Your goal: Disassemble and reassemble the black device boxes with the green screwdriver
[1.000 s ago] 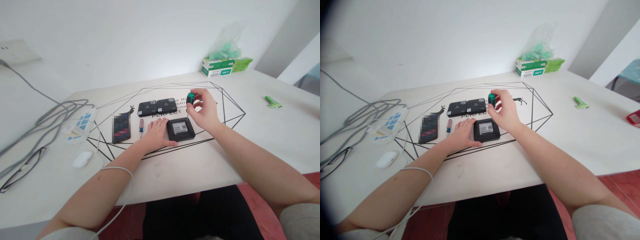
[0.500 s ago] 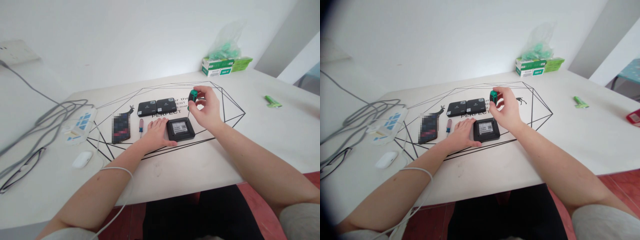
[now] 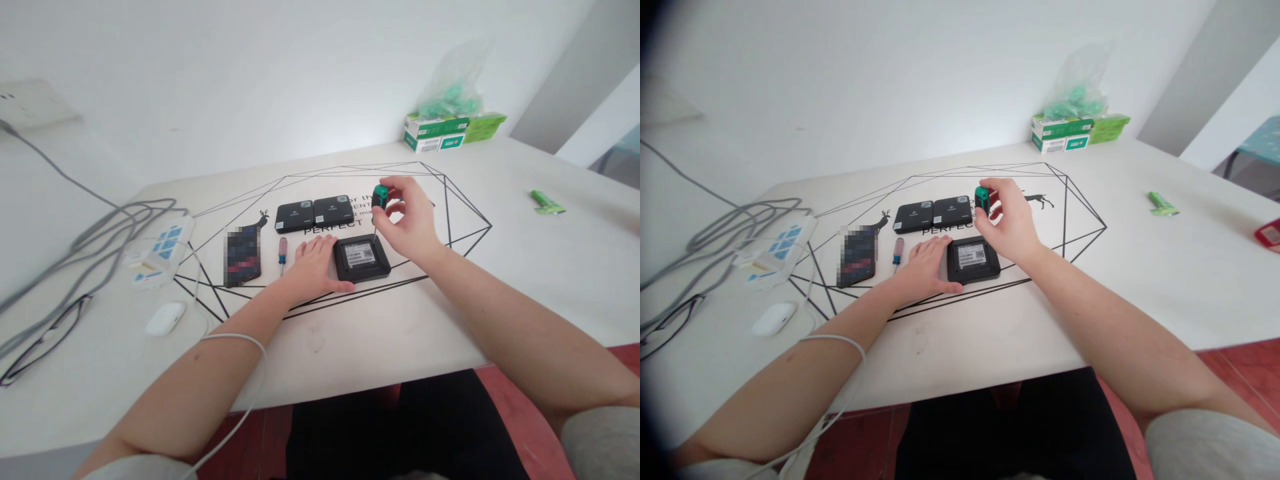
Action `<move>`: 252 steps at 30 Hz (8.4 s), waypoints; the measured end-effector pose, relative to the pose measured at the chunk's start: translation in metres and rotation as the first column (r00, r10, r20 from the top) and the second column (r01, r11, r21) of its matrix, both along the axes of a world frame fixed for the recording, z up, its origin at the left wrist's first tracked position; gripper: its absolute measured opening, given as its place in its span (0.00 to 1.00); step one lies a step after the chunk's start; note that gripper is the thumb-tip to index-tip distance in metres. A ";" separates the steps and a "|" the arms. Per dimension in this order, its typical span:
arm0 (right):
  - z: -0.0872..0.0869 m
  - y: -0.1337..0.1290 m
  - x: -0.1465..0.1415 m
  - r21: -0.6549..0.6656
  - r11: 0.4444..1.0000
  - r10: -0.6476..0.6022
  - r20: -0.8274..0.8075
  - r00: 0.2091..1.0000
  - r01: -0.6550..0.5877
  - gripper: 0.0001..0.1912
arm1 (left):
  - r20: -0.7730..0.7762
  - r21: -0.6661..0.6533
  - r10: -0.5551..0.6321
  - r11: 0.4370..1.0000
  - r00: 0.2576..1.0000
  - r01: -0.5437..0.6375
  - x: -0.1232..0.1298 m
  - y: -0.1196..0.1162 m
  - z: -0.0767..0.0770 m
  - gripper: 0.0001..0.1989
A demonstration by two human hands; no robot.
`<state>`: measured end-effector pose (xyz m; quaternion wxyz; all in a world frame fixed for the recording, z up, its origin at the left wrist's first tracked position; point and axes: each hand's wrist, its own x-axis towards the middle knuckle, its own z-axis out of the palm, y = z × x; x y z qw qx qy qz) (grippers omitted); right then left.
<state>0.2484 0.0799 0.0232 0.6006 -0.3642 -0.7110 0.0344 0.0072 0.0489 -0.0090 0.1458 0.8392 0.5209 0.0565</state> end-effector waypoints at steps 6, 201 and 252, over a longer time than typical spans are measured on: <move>0.000 0.000 0.000 -0.001 1.000 -0.005 0.011 1.000 0.005 0.22 | -0.003 0.004 -0.001 1.000 1.000 0.001 0.000 0.001 -0.001 0.62; -0.007 0.003 0.003 -0.053 0.997 0.060 0.030 0.998 -0.059 0.27 | -0.035 -0.016 0.012 1.000 0.999 -0.013 0.003 -0.003 0.005 0.63; -0.006 0.003 0.003 -0.025 0.998 0.052 0.057 0.997 -0.051 0.26 | -0.036 -0.013 0.020 1.000 0.999 -0.020 0.002 -0.002 0.004 0.63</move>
